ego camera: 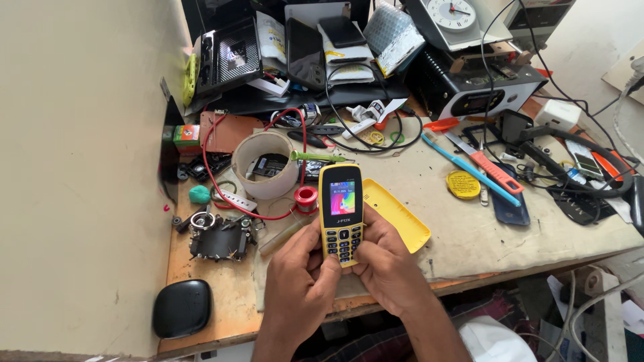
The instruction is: The person holds two feature phones, compares their keypads, and works on a yellow phone. They remove the back cover, insert and seat the battery, power the phone on, press keypad buttons while the screen lights up, then reopen the cover, remove the battery, and reattach the cover.
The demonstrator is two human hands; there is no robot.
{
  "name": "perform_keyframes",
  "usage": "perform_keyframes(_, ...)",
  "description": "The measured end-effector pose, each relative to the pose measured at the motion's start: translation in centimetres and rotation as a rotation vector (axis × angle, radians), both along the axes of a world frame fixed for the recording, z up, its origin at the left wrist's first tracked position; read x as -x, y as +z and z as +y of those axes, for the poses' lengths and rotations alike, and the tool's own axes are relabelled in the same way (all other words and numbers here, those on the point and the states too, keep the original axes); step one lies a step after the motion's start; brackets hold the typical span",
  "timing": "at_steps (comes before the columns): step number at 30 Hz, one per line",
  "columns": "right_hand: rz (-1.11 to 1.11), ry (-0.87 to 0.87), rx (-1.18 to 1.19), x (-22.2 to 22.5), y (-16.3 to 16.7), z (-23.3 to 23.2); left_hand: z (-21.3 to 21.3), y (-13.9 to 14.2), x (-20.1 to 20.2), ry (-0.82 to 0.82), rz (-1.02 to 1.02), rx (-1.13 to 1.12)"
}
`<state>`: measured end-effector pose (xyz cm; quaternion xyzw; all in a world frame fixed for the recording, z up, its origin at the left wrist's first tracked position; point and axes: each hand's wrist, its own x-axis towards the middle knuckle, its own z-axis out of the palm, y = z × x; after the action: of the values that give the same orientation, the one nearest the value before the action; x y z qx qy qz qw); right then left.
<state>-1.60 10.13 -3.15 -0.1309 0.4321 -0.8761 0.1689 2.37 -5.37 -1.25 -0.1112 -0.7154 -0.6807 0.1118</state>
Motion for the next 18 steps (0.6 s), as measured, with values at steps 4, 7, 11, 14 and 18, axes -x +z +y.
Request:
perform_keyframes(4, -0.023, 0.037, 0.068, 0.00, 0.25, 0.05, -0.07, 0.16, -0.02, 0.024, -0.010, 0.036)
perform_keyframes(7, -0.069, 0.036, 0.073, -0.06, 0.51, 0.00, -0.05, 0.27, -0.02, 0.022, -0.017, 0.026)
perform_keyframes(11, -0.055, 0.027, 0.038, -0.10, 0.56, -0.01, -0.01, 0.32, 0.00, 0.009, -0.018, 0.003)
perform_keyframes(14, -0.038, 0.011, 0.025, -0.02, 0.40, -0.06, -0.04, 0.30, -0.02, 0.002, -0.002, 0.007)
perform_keyframes(18, -0.040, -0.005, -0.002, 0.05, 0.33, -0.11, -0.10, 0.18, -0.01, -0.010, 0.013, -0.007)
